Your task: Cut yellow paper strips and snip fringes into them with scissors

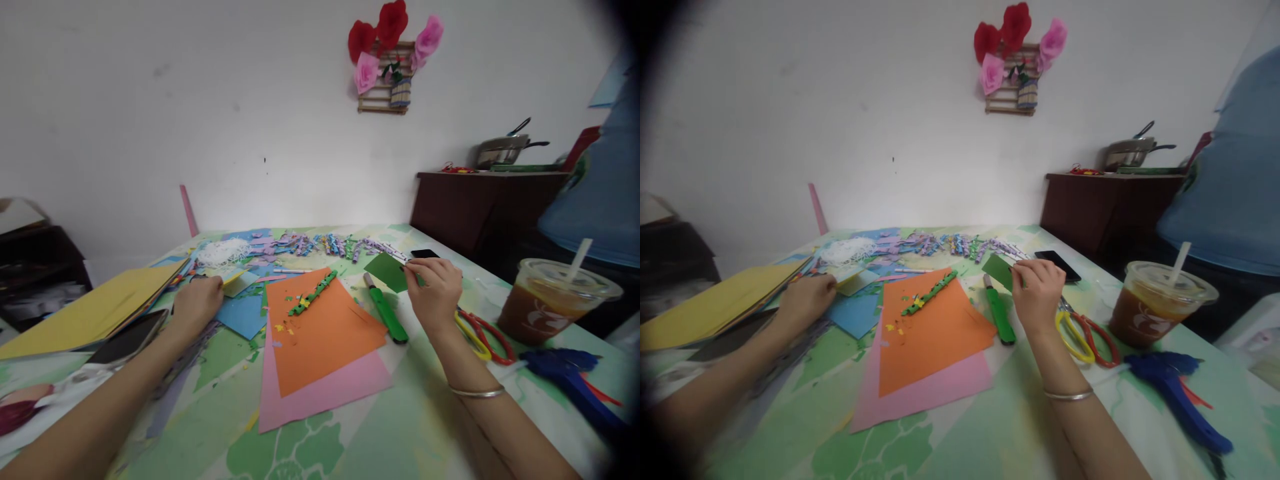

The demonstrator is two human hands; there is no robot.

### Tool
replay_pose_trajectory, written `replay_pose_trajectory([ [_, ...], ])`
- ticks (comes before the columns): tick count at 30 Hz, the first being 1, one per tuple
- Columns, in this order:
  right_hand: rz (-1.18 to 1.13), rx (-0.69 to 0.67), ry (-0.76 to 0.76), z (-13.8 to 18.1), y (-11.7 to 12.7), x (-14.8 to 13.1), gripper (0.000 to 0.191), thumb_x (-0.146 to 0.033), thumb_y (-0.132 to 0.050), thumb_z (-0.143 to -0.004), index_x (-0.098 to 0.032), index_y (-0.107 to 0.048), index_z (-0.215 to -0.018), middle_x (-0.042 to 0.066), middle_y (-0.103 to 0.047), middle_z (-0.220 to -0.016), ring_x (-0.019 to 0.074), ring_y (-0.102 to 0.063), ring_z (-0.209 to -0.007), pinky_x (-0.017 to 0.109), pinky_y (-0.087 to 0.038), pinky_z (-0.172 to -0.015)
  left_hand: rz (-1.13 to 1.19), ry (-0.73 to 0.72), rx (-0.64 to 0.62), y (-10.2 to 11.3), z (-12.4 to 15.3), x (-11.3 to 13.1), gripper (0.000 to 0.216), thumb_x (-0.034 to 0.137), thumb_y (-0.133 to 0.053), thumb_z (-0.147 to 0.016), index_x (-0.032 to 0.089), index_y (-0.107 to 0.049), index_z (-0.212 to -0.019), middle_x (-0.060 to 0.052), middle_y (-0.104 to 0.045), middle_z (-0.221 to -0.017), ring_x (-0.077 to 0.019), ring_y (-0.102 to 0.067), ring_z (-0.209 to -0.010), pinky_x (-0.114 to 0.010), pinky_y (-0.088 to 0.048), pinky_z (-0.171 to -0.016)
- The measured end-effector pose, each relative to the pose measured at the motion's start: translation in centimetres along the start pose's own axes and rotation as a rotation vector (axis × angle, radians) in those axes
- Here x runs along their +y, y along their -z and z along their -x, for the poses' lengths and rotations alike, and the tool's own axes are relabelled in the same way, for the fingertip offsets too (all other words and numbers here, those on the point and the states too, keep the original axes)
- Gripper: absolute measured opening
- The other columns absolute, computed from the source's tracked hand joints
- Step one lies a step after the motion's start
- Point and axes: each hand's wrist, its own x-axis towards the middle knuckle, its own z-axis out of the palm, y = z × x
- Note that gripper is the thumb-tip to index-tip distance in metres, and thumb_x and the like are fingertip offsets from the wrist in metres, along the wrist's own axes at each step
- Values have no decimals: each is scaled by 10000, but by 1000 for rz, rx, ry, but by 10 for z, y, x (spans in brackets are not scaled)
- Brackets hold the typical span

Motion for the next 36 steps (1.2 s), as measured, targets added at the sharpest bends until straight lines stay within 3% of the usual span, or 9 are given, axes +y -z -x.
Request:
replay_pose_trajectory([
  [7, -71, -164, -133, 4, -4, 4, 201, -197, -584, -802, -194, -645, -611, 77, -714, -780, 281, -573, -884, 494, -285, -882, 556, 127, 294, 23, 23, 22, 253, 353, -607, -728, 151, -659, -871, -87, -691, -872, -302, -630, -936, -403, -478, -809],
  [11, -218, -362, -225, 10, -10, -2, 164, -270, -693, -689, -187, -638, -558, 95, -699, -709, 351, -562, -915, 579, -248, -897, 999, 138, 123, 18, 44, 43, 433, 479, -645, -698, 140, -628, -967, -78, -725, -840, -221, -683, -721, -351, -553, -655],
  [14, -392, -460, -303, 12, -12, -23, 300, -362, -688, -717, -179, -701, -955, 147, -704, -994, 369, -539, -1038, 563, -322, -899, 1206, 135, -48, 6, 63, 59, 435, 469, -738, -635, 135, -655, -902, -96, -743, -828, -225, -696, -667, -358, -567, -627],
  [18, -754, -642, -362, 19, -13, -64, 529, -429, -502, -884, -220, -427, -1364, 140, -640, -1198, 223, -658, -901, 380, -527, -728, 1344, 100, -191, -9, 85, 74, 368, 418, -804, -589, 140, -720, -814, -100, -759, -823, -245, -707, -709, -328, -573, -621],
  [21, -967, -722, -382, 25, -11, -86, 530, -433, -515, -890, -233, -412, -1370, 112, -673, -1143, 194, -680, -854, 331, -563, -668, 1322, 56, -252, -15, 94, 78, 268, 365, -800, -616, 161, -754, -784, -74, -767, -780, -229, -709, -680, -291, -572, -591],
  [24, -1085, -749, -375, 24, -6, -90, 279, -370, -609, -852, -234, -660, -1090, 64, -736, -922, 208, -687, -807, 343, -567, -678, 1163, -72, -205, -17, 99, 76, 149, 296, -763, -664, 184, -768, -762, -56, -767, -739, -232, -715, -664, -295, -578, -584],
  [28, -1129, -741, -297, 11, 8, -83, 87, -286, -680, -812, -268, -762, -835, 49, -742, -887, 222, -666, -846, 390, -540, -765, 921, -510, 15, -18, 99, 68, 144, 134, -647, -755, 209, -760, -803, -54, -771, -869, -224, -719, -831, -333, -571, -780],
  [31, -1113, -788, -168, 5, 21, -79, 82, -267, -695, -800, -264, -775, -812, 67, -738, -906, 230, -645, -897, 404, -505, -838, 755, -788, 144, -24, 98, 60, 229, 58, -581, -798, 215, -726, -879, -53, -758, -914, -205, -689, -942, -342, -543, -859],
  [36, -948, -1004, -11, 23, 41, -70, 213, -79, -606, -800, -208, -753, -886, 108, -714, -928, 233, -650, -892, 372, -516, -769, 483, -911, 157, -38, 102, 54, 239, 38, -532, -832, 202, -687, -912, -77, -732, -972, -223, -648, -984, -394, -530, -857],
])
